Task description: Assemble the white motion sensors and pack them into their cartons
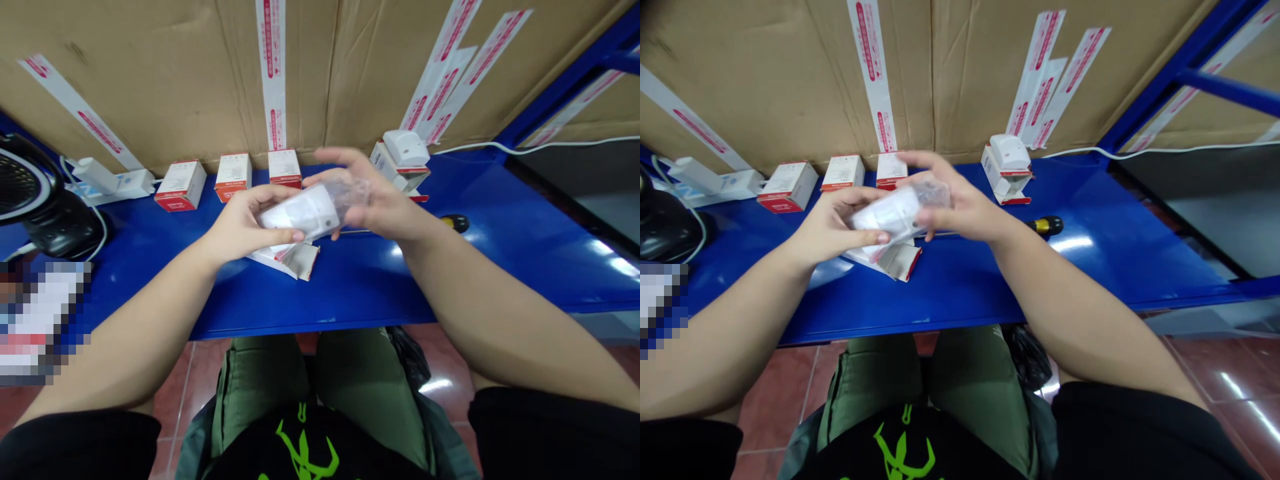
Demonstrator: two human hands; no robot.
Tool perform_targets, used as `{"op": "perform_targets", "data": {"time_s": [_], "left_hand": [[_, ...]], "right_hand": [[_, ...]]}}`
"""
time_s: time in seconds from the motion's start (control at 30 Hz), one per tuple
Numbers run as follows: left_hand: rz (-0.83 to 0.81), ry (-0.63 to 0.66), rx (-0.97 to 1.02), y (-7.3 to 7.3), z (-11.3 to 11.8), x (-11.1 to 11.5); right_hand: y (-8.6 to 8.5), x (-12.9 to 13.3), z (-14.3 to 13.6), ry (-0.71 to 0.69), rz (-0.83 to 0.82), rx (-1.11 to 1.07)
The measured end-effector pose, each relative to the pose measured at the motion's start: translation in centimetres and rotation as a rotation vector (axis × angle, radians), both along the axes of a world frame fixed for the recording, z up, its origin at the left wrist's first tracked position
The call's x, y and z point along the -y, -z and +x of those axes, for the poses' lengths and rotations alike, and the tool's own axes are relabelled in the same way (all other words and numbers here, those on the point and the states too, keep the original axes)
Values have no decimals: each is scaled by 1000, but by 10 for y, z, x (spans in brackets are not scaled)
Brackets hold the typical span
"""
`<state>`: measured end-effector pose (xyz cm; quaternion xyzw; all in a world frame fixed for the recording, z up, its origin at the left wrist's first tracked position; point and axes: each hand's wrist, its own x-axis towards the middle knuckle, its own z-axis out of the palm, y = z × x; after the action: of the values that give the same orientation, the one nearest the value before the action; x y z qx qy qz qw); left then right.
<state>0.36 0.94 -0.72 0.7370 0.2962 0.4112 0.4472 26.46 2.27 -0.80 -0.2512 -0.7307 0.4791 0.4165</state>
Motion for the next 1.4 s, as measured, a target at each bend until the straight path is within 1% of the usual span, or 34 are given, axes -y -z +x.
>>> {"op": "perform_targets", "data": {"time_s": [0.07,0.13,0.2,0.27,0.37,0.43,0.47,0.53,0.6,0.67,0.73,0.8,0.87,0.97,1.03,1.13,1.2,1.27,1.37,1.4], "left_hand": [[24,0,14,-1,-1,1],[63,-3,16,-5,-7,-1],[110,15,-64,-10,-19,-6],[161,59,-244,-16,-31,-11],[199,112,-506,-18,-41,-17],[176,104,-579,-17,-41,-18],[165,97,-582,-16,-39,-18],[176,85,-552,-15,-36,-18],[221,65,-508,-15,-33,-18],[271,10,-469,-14,-31,-19],[321,-69,-441,-12,-29,-19],[375,-138,-434,-8,-28,-20],[408,-180,-432,-4,-26,-20],[416,-204,-393,-1,-23,-18],[427,-212,-357,0,-21,-17],[485,-228,-333,3,-19,-15],[565,-244,-323,6,-19,-14],[668,-247,-340,8,-20,-15],[830,-234,-398,9,-20,-15],[880,-224,-404,9,-20,-15]], "right_hand": [[-3,7,-3,-21,89,64],[-5,10,-3,-2,116,94],[-7,7,3,22,70,105],[-12,2,13,28,-16,132],[-18,-6,28,-58,-150,216],[-19,-8,33,-131,-201,281],[-19,-9,33,-146,-213,299],[-15,-10,31,-131,-226,290],[-10,-12,26,-57,-230,219],[-3,-14,21,58,-214,105],[3,-15,17,160,-174,13],[6,-15,14,213,-105,-1],[7,-13,13,245,21,63],[6,-8,13,287,268,197],[6,-5,12,271,357,253],[8,-1,5,213,344,228],[10,2,-1,191,342,200],[11,4,-6,168,431,213],[13,4,-11,136,627,238],[13,4,-13,141,656,235]]}}
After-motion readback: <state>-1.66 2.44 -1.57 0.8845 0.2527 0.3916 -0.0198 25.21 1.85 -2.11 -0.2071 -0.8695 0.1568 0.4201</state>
